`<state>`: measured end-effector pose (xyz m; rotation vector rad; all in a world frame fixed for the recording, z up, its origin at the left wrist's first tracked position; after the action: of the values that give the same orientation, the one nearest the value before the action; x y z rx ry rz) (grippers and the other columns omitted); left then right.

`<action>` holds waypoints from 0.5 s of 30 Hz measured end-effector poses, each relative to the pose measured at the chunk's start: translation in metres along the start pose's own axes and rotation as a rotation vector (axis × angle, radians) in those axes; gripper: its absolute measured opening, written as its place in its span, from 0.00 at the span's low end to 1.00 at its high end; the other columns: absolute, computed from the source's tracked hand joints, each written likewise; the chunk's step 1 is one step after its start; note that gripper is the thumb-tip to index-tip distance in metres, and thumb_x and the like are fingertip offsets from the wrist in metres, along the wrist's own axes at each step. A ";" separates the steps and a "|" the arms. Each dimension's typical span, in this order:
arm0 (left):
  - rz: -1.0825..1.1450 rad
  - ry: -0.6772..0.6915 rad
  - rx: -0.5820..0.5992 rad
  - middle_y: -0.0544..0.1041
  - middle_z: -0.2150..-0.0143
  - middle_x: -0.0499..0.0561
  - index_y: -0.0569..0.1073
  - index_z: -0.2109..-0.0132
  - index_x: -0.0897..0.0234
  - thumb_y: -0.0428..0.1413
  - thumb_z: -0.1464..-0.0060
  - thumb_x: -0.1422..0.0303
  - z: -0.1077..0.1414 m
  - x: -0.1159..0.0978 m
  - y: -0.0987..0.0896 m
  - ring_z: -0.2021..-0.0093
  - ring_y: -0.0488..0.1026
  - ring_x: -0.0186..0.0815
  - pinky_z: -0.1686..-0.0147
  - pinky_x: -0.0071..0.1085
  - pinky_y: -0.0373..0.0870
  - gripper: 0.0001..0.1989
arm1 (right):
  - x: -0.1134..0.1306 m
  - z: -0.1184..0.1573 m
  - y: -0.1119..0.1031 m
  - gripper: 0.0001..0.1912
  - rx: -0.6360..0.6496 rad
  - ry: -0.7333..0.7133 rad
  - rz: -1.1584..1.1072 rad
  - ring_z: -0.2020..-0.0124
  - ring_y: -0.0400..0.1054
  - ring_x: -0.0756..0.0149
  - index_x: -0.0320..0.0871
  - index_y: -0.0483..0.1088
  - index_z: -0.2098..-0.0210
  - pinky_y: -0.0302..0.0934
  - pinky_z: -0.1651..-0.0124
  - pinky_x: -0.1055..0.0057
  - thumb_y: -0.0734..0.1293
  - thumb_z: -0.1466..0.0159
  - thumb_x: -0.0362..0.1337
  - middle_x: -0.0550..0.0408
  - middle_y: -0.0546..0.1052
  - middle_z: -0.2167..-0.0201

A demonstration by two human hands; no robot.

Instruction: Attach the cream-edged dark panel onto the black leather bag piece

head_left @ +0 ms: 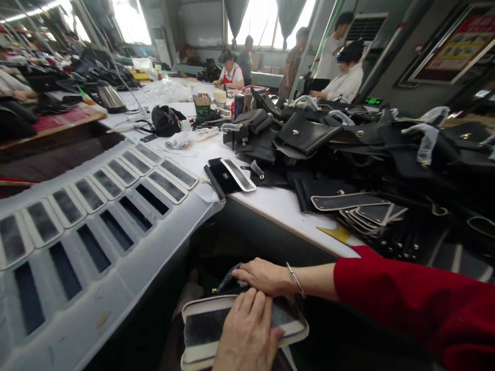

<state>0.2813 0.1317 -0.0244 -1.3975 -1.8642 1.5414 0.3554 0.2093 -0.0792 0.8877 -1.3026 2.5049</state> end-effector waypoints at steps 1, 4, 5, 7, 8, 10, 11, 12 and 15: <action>0.048 -0.019 -0.025 0.78 0.57 0.54 0.73 0.49 0.66 0.51 0.38 0.60 -0.001 0.001 -0.006 0.55 0.74 0.44 0.54 0.40 0.75 0.17 | 0.004 0.001 0.001 0.20 0.008 -0.025 0.058 0.60 0.73 0.57 0.43 0.74 0.50 0.63 0.58 0.67 0.55 0.29 0.42 0.47 0.79 0.57; 0.241 -0.026 -0.067 0.79 0.59 0.52 0.74 0.52 0.63 0.48 0.36 0.65 -0.005 0.012 -0.034 0.58 0.75 0.41 0.56 0.39 0.75 0.13 | 0.012 0.003 0.004 0.19 0.021 -0.089 0.210 0.59 0.73 0.54 0.44 0.70 0.45 0.63 0.58 0.63 0.55 0.30 0.38 0.45 0.78 0.55; 0.313 -0.040 -0.075 0.79 0.58 0.51 0.75 0.52 0.62 0.48 0.36 0.67 -0.005 0.022 -0.045 0.57 0.75 0.40 0.54 0.38 0.75 0.13 | 0.015 0.004 0.005 0.19 0.020 -0.103 0.251 0.59 0.72 0.53 0.45 0.70 0.45 0.62 0.58 0.62 0.56 0.30 0.38 0.45 0.78 0.55; 0.428 -0.173 -0.101 0.79 0.53 0.53 0.75 0.49 0.61 0.49 0.36 0.67 0.002 0.059 -0.064 0.51 0.75 0.39 0.49 0.36 0.72 0.14 | 0.019 0.004 0.006 0.18 0.013 -0.118 0.315 0.60 0.72 0.52 0.45 0.71 0.47 0.62 0.58 0.60 0.56 0.30 0.39 0.45 0.78 0.57; 0.492 -0.336 -0.115 0.79 0.51 0.53 0.76 0.51 0.60 0.49 0.35 0.65 0.010 0.088 -0.067 0.50 0.74 0.39 0.48 0.35 0.71 0.14 | 0.021 0.004 0.006 0.18 0.010 -0.123 0.340 0.60 0.72 0.53 0.45 0.71 0.48 0.62 0.58 0.60 0.55 0.30 0.39 0.46 0.78 0.58; 0.662 -0.749 -0.040 0.77 0.47 0.55 0.75 0.50 0.61 0.47 0.36 0.55 0.038 0.146 -0.050 0.45 0.73 0.41 0.43 0.37 0.67 0.20 | 0.024 0.004 0.006 0.18 0.012 -0.131 0.374 0.61 0.72 0.55 0.46 0.71 0.48 0.61 0.59 0.62 0.54 0.29 0.39 0.47 0.78 0.59; 0.775 -0.908 0.050 0.77 0.46 0.54 0.74 0.48 0.62 0.44 0.37 0.50 0.053 0.167 -0.032 0.43 0.72 0.41 0.41 0.37 0.65 0.25 | 0.025 0.003 0.006 0.18 0.017 -0.137 0.386 0.62 0.72 0.56 0.46 0.71 0.48 0.61 0.59 0.63 0.53 0.28 0.39 0.48 0.79 0.60; 0.820 -0.970 0.115 0.79 0.49 0.56 0.75 0.48 0.64 0.41 0.37 0.47 0.064 0.182 -0.016 0.46 0.74 0.43 0.45 0.37 0.69 0.30 | 0.026 0.003 0.007 0.18 0.024 -0.142 0.396 0.62 0.72 0.57 0.46 0.71 0.49 0.61 0.60 0.64 0.52 0.28 0.39 0.48 0.79 0.60; 0.884 -1.056 0.264 0.82 0.66 0.56 0.79 0.62 0.68 0.48 0.42 0.45 0.085 0.201 0.033 0.63 0.80 0.45 0.61 0.38 0.76 0.29 | 0.026 0.001 0.009 0.20 0.035 -0.142 0.413 0.64 0.72 0.58 0.43 0.72 0.52 0.60 0.62 0.65 0.51 0.27 0.39 0.48 0.79 0.62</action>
<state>0.1397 0.2511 -0.1454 -1.4739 -1.3157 3.3075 0.3309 0.2004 -0.0703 0.8956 -1.6379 2.8202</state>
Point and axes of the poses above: each hand's wrist, its own z-axis away from the middle knuckle, its own y-axis out of the palm, x = y × z, the point moved 7 cm from there along -z, towards the middle knuckle
